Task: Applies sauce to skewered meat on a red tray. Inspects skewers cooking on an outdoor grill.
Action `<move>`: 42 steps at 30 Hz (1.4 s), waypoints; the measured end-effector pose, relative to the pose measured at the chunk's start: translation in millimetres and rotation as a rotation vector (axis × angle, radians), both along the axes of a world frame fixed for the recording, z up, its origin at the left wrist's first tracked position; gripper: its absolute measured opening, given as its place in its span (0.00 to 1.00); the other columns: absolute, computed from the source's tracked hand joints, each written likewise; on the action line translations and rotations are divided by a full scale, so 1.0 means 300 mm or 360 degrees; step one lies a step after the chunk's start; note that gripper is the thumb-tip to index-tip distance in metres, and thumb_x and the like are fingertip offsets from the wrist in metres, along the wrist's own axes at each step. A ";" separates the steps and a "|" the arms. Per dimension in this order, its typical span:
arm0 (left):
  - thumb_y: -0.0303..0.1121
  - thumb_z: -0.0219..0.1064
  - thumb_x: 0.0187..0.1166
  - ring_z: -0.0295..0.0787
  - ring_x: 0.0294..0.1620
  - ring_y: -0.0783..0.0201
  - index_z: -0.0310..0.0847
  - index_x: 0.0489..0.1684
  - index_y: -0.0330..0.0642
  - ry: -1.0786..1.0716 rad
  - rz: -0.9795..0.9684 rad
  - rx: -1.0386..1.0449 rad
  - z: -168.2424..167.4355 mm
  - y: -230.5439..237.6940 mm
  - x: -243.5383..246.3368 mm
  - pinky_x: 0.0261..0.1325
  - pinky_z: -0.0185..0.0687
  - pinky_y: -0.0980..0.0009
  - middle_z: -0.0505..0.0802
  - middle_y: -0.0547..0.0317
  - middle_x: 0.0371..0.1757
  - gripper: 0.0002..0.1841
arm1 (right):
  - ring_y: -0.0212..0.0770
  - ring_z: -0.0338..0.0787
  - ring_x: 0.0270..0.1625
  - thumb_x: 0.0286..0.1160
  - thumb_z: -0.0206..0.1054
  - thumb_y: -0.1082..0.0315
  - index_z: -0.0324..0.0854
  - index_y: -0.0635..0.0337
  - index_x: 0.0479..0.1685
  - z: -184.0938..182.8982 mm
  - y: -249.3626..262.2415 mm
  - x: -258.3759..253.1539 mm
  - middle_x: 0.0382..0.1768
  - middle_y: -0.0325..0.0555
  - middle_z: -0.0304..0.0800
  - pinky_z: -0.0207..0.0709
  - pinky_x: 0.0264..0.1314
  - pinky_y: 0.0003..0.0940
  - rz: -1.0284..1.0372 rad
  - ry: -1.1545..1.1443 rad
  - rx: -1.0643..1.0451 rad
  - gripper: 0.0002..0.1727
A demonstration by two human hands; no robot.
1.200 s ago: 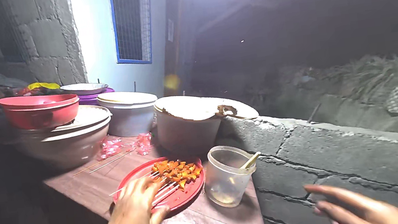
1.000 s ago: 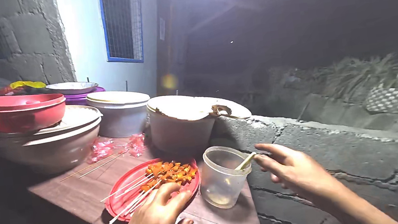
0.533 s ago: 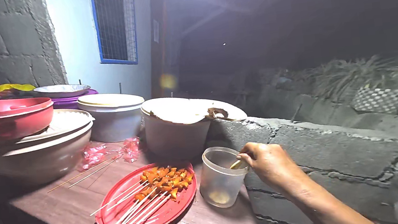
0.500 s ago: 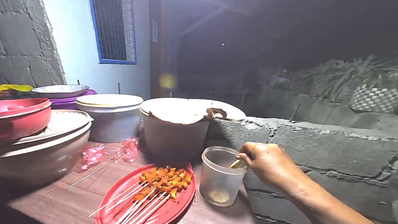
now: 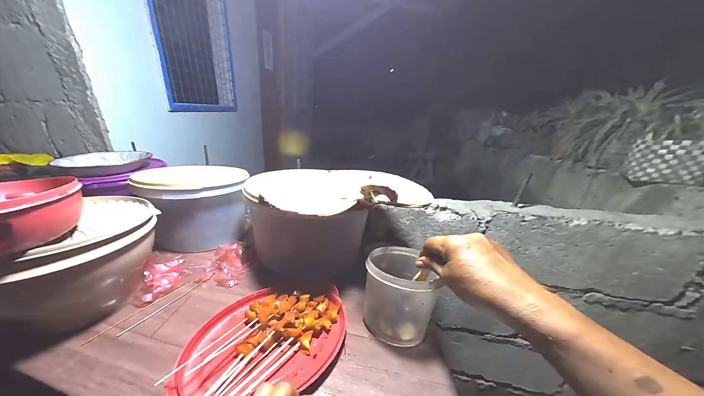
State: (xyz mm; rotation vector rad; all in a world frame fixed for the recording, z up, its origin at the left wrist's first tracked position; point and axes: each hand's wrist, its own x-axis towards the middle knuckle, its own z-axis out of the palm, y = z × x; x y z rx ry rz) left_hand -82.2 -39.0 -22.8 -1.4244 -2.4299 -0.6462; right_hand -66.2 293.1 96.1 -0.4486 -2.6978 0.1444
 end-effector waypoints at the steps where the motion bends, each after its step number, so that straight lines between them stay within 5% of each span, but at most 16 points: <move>1: 0.31 0.65 0.80 0.91 0.48 0.48 0.91 0.51 0.40 0.0016 0.0032 0.0031 -0.001 0.006 -0.003 0.46 0.89 0.57 0.92 0.48 0.45 0.11 | 0.53 0.91 0.38 0.80 0.72 0.64 0.89 0.57 0.34 0.005 0.002 0.000 0.30 0.50 0.91 0.82 0.42 0.59 0.0022 -0.0012 -0.0065 0.09; 4: 0.27 0.66 0.76 0.92 0.43 0.49 0.92 0.52 0.40 0.0143 0.0169 0.0126 -0.007 0.022 -0.017 0.40 0.90 0.57 0.91 0.48 0.45 0.12 | 0.50 0.91 0.38 0.80 0.72 0.64 0.92 0.58 0.38 0.017 0.008 0.005 0.31 0.50 0.92 0.82 0.45 0.57 0.0109 -0.0023 -0.0206 0.08; 10: 0.26 0.69 0.70 0.91 0.34 0.51 0.91 0.30 0.41 0.0399 0.0325 -0.0007 -0.024 0.046 -0.053 0.29 0.87 0.60 0.89 0.52 0.30 0.05 | 0.50 0.89 0.37 0.81 0.72 0.64 0.92 0.58 0.37 0.020 0.021 0.031 0.30 0.49 0.91 0.81 0.44 0.56 0.0051 -0.0030 -0.0237 0.09; 18: 0.29 0.66 0.73 0.91 0.35 0.53 0.91 0.34 0.44 0.0293 0.0109 0.0039 -0.019 -0.015 -0.034 0.31 0.87 0.60 0.90 0.54 0.33 0.06 | 0.54 0.84 0.27 0.85 0.66 0.65 0.91 0.61 0.39 0.111 0.024 0.217 0.26 0.55 0.87 0.73 0.31 0.61 0.0053 0.0707 -0.0094 0.11; 21: 0.28 0.64 0.80 0.91 0.40 0.49 0.90 0.39 0.41 0.0049 -0.0059 -0.0024 0.017 -0.043 0.014 0.35 0.88 0.56 0.91 0.50 0.37 0.08 | 0.40 0.80 0.25 0.83 0.65 0.57 0.91 0.54 0.40 0.135 0.002 0.263 0.26 0.45 0.87 0.71 0.29 0.49 0.0052 0.0912 -0.0177 0.13; 23: 0.29 0.62 0.82 0.91 0.41 0.48 0.90 0.40 0.41 0.0000 -0.0093 -0.0053 0.033 -0.054 0.042 0.36 0.87 0.56 0.91 0.49 0.38 0.09 | 0.30 0.79 0.22 0.81 0.66 0.56 0.90 0.51 0.40 0.118 -0.045 0.282 0.25 0.36 0.87 0.75 0.25 0.36 0.0172 0.0928 -0.0295 0.11; 31: 0.35 0.64 0.83 0.91 0.40 0.48 0.92 0.44 0.41 0.0107 0.0079 0.0078 0.051 -0.085 0.046 0.38 0.88 0.56 0.91 0.48 0.38 0.11 | 0.19 0.85 0.24 0.71 0.68 0.60 0.91 0.47 0.33 -0.149 -0.224 0.222 0.25 0.25 0.90 0.80 0.25 0.20 0.0587 0.0708 -0.0530 0.07; 38: 0.37 0.70 0.74 0.91 0.34 0.50 0.91 0.33 0.44 0.0261 0.0267 -0.0061 0.030 -0.105 0.007 0.28 0.86 0.56 0.89 0.52 0.33 0.08 | 0.25 0.83 0.22 0.73 0.65 0.58 0.91 0.51 0.33 -0.203 -0.101 0.213 0.23 0.30 0.88 0.76 0.25 0.30 0.0265 0.0812 -0.0302 0.11; 42: 0.37 0.72 0.70 0.91 0.32 0.51 0.90 0.28 0.45 0.0319 0.0296 -0.0066 0.022 -0.091 -0.008 0.26 0.84 0.57 0.89 0.53 0.30 0.07 | 0.22 0.83 0.24 0.73 0.65 0.58 0.92 0.51 0.34 -0.210 -0.151 0.225 0.25 0.30 0.89 0.78 0.26 0.23 0.0308 0.0856 -0.0305 0.11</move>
